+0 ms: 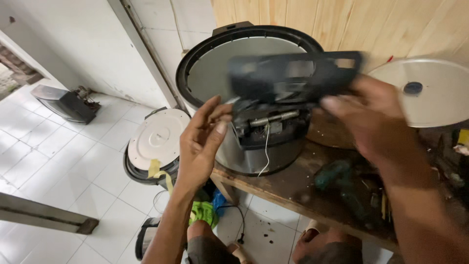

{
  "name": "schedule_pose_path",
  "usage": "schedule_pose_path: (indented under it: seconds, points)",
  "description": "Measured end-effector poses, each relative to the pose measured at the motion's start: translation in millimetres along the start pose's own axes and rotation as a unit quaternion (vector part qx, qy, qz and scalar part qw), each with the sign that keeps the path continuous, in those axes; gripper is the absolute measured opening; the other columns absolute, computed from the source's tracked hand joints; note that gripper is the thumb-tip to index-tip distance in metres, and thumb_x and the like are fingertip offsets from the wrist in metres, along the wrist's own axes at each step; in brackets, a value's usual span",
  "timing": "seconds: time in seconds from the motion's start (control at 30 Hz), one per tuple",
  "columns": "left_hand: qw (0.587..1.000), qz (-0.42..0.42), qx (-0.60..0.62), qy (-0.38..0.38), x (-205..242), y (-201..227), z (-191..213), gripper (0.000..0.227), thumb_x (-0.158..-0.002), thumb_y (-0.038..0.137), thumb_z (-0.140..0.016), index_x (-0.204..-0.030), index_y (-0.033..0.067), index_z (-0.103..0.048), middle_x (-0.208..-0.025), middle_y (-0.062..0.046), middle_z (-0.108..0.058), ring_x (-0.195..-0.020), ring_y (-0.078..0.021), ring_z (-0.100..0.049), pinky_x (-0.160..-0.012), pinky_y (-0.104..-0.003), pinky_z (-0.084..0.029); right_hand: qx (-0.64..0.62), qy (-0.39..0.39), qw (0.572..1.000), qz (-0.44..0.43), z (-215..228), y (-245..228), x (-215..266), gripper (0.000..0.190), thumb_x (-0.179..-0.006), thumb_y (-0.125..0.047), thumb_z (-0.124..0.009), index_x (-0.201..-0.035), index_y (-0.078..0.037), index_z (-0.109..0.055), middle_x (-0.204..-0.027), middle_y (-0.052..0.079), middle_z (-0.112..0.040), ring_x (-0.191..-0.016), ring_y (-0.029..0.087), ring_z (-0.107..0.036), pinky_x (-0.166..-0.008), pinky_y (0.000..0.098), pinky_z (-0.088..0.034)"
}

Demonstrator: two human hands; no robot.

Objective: The person disassembles a rice cooker, removing the lid and internal components. They manipulate a black plastic part with a spring mechanism, using a hammer to tap it into place on the cooker body.

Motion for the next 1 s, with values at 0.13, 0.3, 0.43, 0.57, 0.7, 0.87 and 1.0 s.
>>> schedule_pose_path:
  seconds: [0.13,0.3,0.43,0.57,0.7,0.87,1.0]
  points:
    - [0.998,0.058,-0.003,-0.003,4.2,-15.0,7.4,0.061,-0.108,0.025,-0.068,-0.161,0.0008,-0.053,-0.143,-0.012,-0.071,-0.137,-0.0247,-0.066,-0.121,-0.041,-0.055,-0.131,-0.149,0.975,0.099,-31.0,15.4,-29.9,0.031,-0.098,-0.011,-0.072,-0.128,-0.002,-0.078,-0.104,0.010,-0.078,-0.099,0.023,-0.073,-0.095,0.0398,-0.061]
    - [0.993,0.117,-0.001,0.018,6.4,-25.2,7.4,0.055,-0.104,0.022,-0.072,-0.154,0.0002,-0.064,-0.129,-0.009,-0.077,-0.126,-0.0187,-0.071,-0.115,-0.035,-0.058,-0.147,-0.171,0.965,0.137,-37.0,21.7,-36.2,0.036,-0.099,-0.003,-0.076,-0.136,0.001,-0.076,-0.116,0.007,-0.079,-0.111,0.017,-0.073,-0.102,0.0313,-0.061]
    - [0.993,0.103,0.038,0.035,6.3,-40.3,4.3,0.049,-0.102,0.013,-0.078,-0.147,-0.0026,-0.066,-0.118,-0.008,-0.075,-0.112,-0.0164,-0.068,-0.106,-0.033,-0.060,-0.151,-0.183,0.958,0.161,-36.1,20.9,-38.4,0.037,-0.099,0.000,-0.073,-0.137,0.001,-0.074,-0.130,0.008,-0.079,-0.124,0.019,-0.072,-0.110,0.0325,-0.059]
    - [0.996,0.074,0.022,0.038,4.4,-44.0,2.8,0.044,-0.102,0.011,-0.079,-0.143,-0.0004,-0.067,-0.113,-0.005,-0.073,-0.108,-0.0141,-0.066,-0.102,-0.032,-0.058,-0.174,-0.192,0.953,0.154,-40.6,33.5,-47.5,0.034,-0.099,-0.001,-0.075,-0.133,0.001,-0.075,-0.128,0.008,-0.079,-0.121,0.018,-0.073,-0.110,0.0326,-0.060]
    - [0.995,0.083,0.039,0.049,3.7,-46.0,1.2,0.046,-0.102,0.012,-0.080,-0.144,-0.0010,-0.067,-0.112,-0.003,-0.068,-0.108,-0.0134,-0.063,-0.102,-0.032,-0.055,-0.182,-0.196,0.949,0.166,-40.5,29.9,-48.0,0.039,-0.098,0.001,-0.074,-0.137,0.001,-0.073,-0.133,0.011,-0.079,-0.126,0.021,-0.074,-0.114,0.0348,-0.061]
    - [0.993,0.098,0.043,0.049,-0.6,-44.3,2.7,0.043,-0.099,0.012,-0.082,-0.139,0.0015,-0.067,-0.113,-0.006,-0.075,-0.108,-0.0160,-0.069,-0.101,-0.033,-0.060,-0.101,-0.176,0.963,0.177,-33.2,15.4,-42.9,0.038,-0.098,-0.005,-0.076,-0.136,-0.002,-0.077,-0.126,0.007,-0.080,-0.115,0.017,-0.072,-0.103,0.0320,-0.058]
    - [0.991,0.100,0.086,0.038,1.1,-41.4,6.5,0.040,-0.098,0.004,-0.084,-0.135,0.0056,-0.070,-0.115,-0.004,-0.076,-0.108,-0.0149,-0.071,-0.104,-0.031,-0.061,-0.054,-0.146,0.975,0.160,-28.9,21.7,-36.8,0.043,-0.093,-0.006,-0.080,-0.135,-0.006,-0.080,-0.121,0.003,-0.078,-0.107,0.014,-0.068,-0.094,0.0309,-0.054]
Point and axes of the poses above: each hand's wrist, its own x-axis away from the middle knuckle, its own z-axis out of the back of the hand, y = z × x, the point moved 1 cm from there along -x, towards the middle knuckle
